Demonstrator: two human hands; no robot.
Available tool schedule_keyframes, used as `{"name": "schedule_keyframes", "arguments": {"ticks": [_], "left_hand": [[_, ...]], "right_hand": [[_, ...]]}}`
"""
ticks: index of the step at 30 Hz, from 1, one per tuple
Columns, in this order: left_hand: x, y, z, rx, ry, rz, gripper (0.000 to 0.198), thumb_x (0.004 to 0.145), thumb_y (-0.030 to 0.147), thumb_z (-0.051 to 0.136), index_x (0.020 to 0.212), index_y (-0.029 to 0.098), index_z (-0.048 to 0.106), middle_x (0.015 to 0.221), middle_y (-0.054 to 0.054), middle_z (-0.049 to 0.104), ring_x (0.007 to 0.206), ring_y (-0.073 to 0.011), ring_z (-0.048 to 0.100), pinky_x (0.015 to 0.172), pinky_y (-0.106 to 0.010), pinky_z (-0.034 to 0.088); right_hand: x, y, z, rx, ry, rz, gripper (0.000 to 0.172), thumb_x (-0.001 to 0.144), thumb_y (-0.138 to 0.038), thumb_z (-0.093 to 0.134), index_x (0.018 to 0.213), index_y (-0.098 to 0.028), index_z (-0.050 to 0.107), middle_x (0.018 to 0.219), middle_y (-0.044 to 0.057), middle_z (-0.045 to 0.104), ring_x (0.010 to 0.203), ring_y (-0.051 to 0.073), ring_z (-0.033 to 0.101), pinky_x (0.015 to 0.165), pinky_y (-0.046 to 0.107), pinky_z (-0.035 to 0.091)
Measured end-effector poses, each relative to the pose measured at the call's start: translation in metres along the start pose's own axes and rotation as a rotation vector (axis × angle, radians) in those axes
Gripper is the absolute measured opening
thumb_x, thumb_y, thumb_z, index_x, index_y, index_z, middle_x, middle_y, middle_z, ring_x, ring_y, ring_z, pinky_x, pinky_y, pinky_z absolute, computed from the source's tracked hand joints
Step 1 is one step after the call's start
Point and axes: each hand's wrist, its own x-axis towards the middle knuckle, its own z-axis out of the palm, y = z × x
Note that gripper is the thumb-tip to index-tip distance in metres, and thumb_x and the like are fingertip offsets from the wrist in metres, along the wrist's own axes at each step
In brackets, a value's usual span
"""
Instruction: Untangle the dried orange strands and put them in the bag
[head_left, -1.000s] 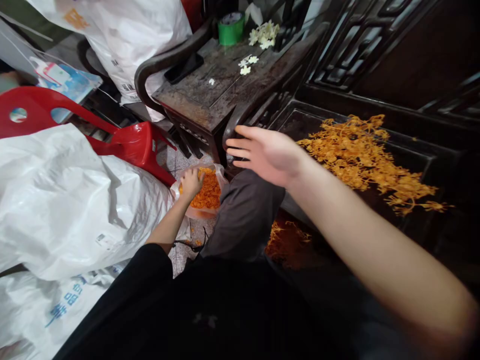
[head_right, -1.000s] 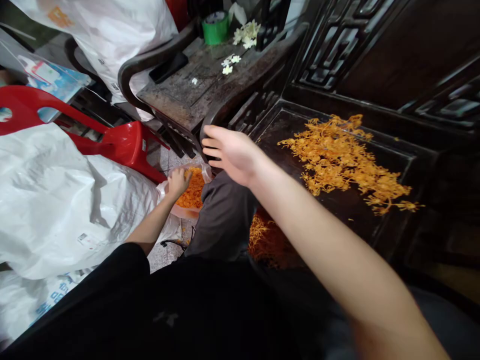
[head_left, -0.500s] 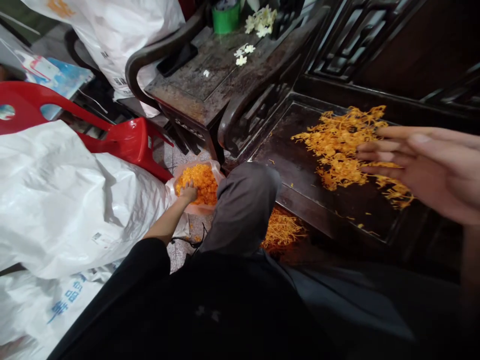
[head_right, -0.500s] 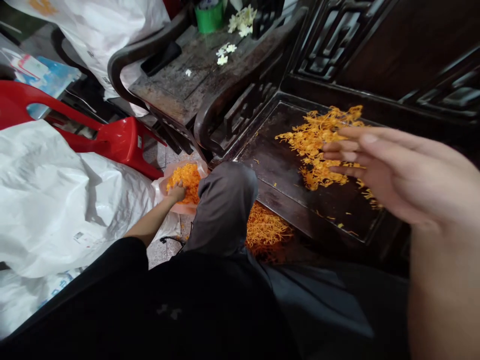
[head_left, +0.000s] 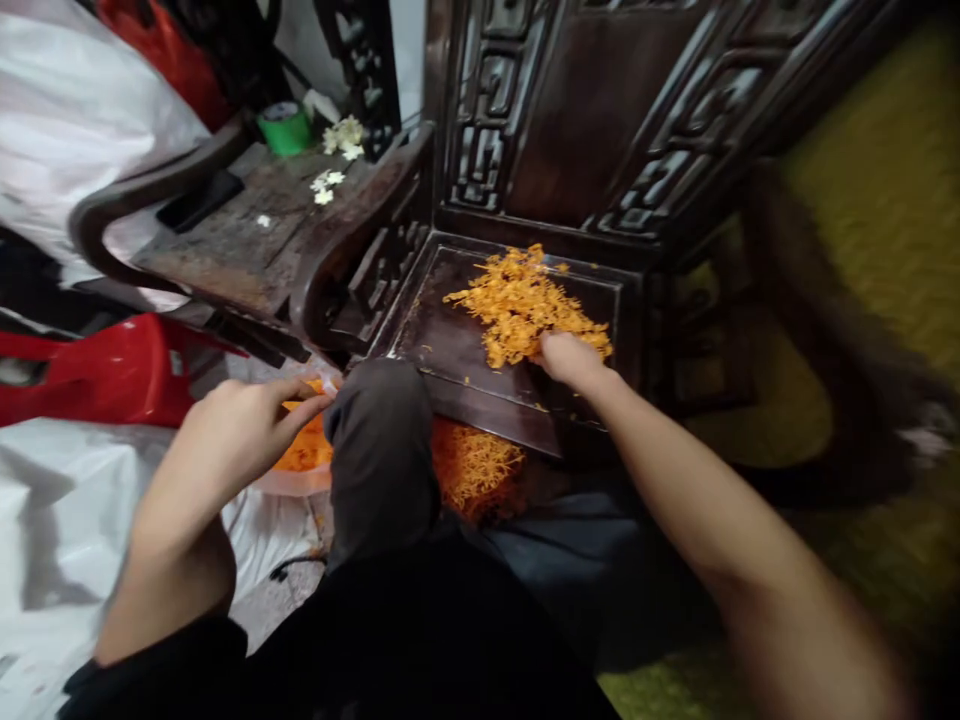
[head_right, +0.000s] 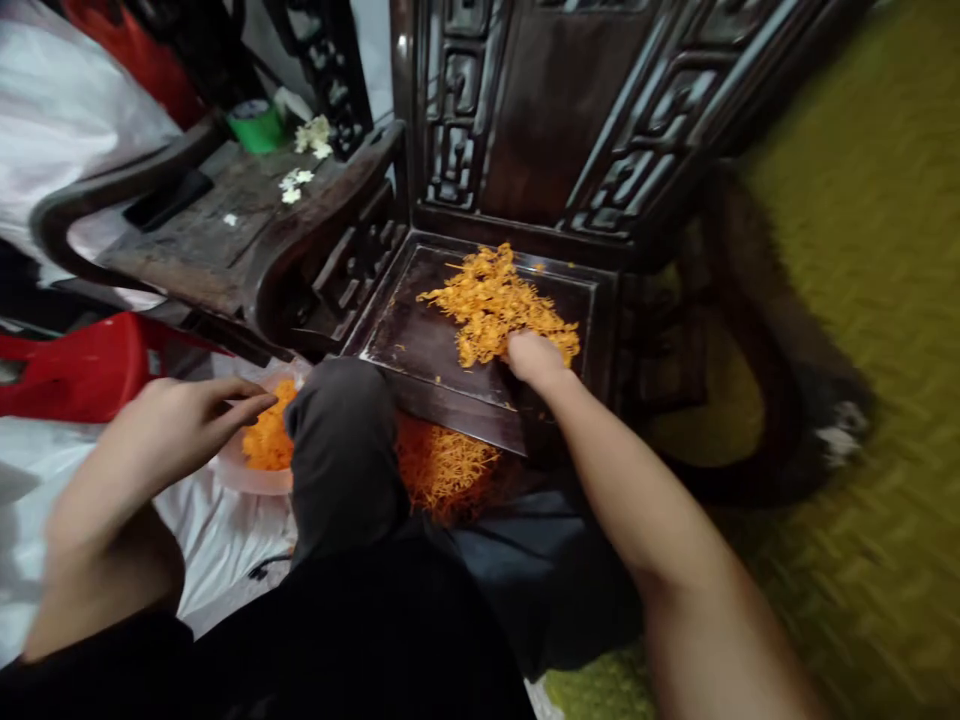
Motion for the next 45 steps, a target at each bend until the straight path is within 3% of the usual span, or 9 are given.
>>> {"name": "schedule_keyframes", "arguments": {"ticks": [5,9,13,17,22,28,32,38,45], "left_hand": [[0.028,0.117,-0.022,-0.159,0.284,0.592,0.038,0.092,0.058,0.053,0.097,0.031,0.078,0.082,-0.005,0.076,0.074,-0.0259,0.072,0.076,-0.044,0.055],[0.105,0.232,0.036,0.045,-0.133,0.785,0.035,0.084,0.049,0.07,0.106,0.024,0.079,0.099,-0.014,0.076,0.094,-0.0348,0.072,0.085,-0.05,0.056],[0.152,0.287,0.107,0.064,-0.367,0.685,0.075,0.073,0.038,0.083,0.143,0.027,0.059,0.148,-0.018,0.055,0.127,-0.0423,0.057,0.105,-0.062,0.044],[0.175,0.282,0.146,0.035,-0.338,0.594,0.067,0.083,0.035,0.074,0.146,0.027,0.055,0.157,-0.02,0.043,0.141,-0.0447,0.043,0.111,-0.068,0.034],[0.188,0.271,0.15,-0.015,-0.355,0.581,0.048,0.086,0.027,0.067,0.133,0.018,0.067,0.142,-0.025,0.057,0.13,-0.0437,0.055,0.106,-0.066,0.039],[0.184,0.269,0.141,-0.07,-0.263,0.649,0.038,0.081,0.016,0.066,0.118,0.016,0.075,0.13,-0.021,0.066,0.125,-0.0382,0.06,0.104,-0.056,0.047],[0.196,0.258,0.116,-0.166,-0.109,0.673,0.039,0.083,0.017,0.062,0.121,0.015,0.072,0.125,-0.019,0.068,0.12,-0.0314,0.063,0.106,-0.045,0.048],[0.213,0.238,0.077,-0.274,0.057,0.574,0.04,0.085,0.024,0.061,0.123,0.017,0.069,0.124,-0.017,0.066,0.114,-0.0307,0.066,0.1,-0.042,0.051],[0.218,0.234,0.077,-0.281,0.019,0.448,0.046,0.084,0.036,0.065,0.125,0.016,0.07,0.123,-0.019,0.07,0.119,-0.0343,0.065,0.101,-0.043,0.051]], "right_hand": [[0.004,0.007,-0.016,-0.116,0.072,0.013,0.042,0.082,-0.032,0.075,0.119,-0.012,0.071,0.132,0.027,0.056,0.126,0.041,0.053,0.102,0.053,0.044],[0.0,0.023,-0.018,-0.146,0.083,-0.003,0.077,0.069,-0.033,0.087,0.138,-0.018,0.059,0.149,0.024,0.041,0.137,0.044,0.039,0.109,0.06,0.033],[-0.007,0.034,-0.024,-0.116,0.059,-0.038,0.044,0.082,-0.019,0.072,0.126,-0.019,0.067,0.125,0.015,0.063,0.108,0.025,0.062,0.096,0.035,0.046],[-0.013,0.047,-0.069,-0.122,0.309,0.021,0.036,0.101,-0.021,0.039,0.123,-0.014,0.066,0.127,0.016,0.064,0.116,0.023,0.059,0.1,0.031,0.044],[-0.021,0.058,-0.126,0.026,0.531,0.085,0.044,0.103,-0.03,0.033,0.131,-0.008,0.059,0.125,0.019,0.065,0.113,0.024,0.061,0.1,0.034,0.046],[-0.027,0.02,-0.052,-0.049,0.015,0.061,0.091,0.071,-0.044,0.086,0.147,-0.011,0.048,0.133,0.021,0.06,0.111,0.026,0.063,0.093,0.03,0.048],[-0.028,0.015,-0.029,-0.135,0.013,0.138,0.056,0.081,-0.029,0.076,0.133,-0.016,0.061,0.123,0.019,0.064,0.104,0.026,0.065,0.088,0.03,0.048],[-0.033,0.022,-0.106,-0.249,0.317,0.196,0.044,0.1,-0.024,0.039,0.142,-0.023,0.053,0.134,0.018,0.055,0.114,0.031,0.06,0.092,0.038,0.045],[-0.04,0.002,-0.181,-0.617,0.663,0.152,0.039,0.101,-0.021,0.036,0.127,-0.02,0.066,0.116,0.018,0.062,0.097,0.027,0.063,0.076,0.035,0.045]]}}
